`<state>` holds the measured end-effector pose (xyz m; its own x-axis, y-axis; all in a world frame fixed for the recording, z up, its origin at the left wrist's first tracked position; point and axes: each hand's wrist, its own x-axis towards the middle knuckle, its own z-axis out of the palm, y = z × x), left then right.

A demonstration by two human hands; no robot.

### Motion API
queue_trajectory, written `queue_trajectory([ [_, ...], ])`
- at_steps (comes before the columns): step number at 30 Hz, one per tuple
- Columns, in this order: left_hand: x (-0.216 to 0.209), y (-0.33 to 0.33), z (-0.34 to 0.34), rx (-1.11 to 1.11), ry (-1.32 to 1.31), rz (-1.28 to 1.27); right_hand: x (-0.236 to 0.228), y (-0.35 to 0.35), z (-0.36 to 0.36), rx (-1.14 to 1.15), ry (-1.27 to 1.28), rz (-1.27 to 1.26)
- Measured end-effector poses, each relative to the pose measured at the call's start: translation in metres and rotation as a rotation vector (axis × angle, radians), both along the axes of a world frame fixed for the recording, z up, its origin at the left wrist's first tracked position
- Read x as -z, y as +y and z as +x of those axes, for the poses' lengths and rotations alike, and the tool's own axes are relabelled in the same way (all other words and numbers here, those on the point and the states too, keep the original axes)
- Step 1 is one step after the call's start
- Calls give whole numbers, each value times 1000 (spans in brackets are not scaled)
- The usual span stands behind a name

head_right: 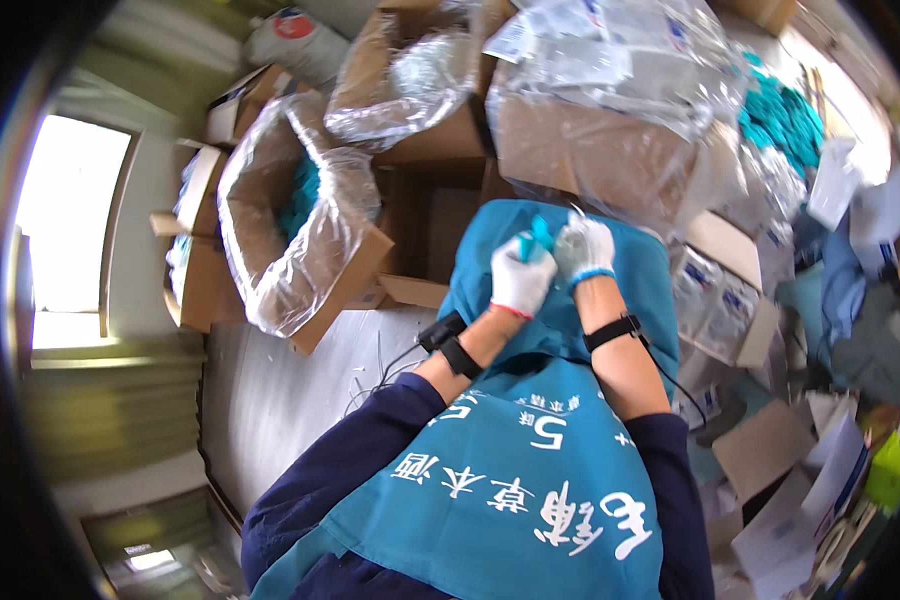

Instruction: The person packs teal face masks into white plastic bags and ties them with white strings. They repeatedly pick up masks from a pile, fold them, place them into bags, and secure the bags by tying knots. The person also handles cardboard boxes and stacks the packed items.

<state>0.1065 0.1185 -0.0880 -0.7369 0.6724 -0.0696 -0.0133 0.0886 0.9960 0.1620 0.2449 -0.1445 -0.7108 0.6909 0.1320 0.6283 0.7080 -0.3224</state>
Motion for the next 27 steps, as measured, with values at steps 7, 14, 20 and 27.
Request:
queue_trajectory([
  [7, -22, -43, -4, -87, -257, -93, 42, -34, -44, 221, 426, -266],
  [14, -79, -99, 6, -80, -347, 32, 6, 14, -76, 337, 794, -594],
  [20, -66, -147, -64, -428, -568, 159, -33, 80, -4, 474, 1258, -1108],
  [27, -84, -193, -219, -668, -77, -20, 9, 42, 111, 536, 1022, -1416],
])
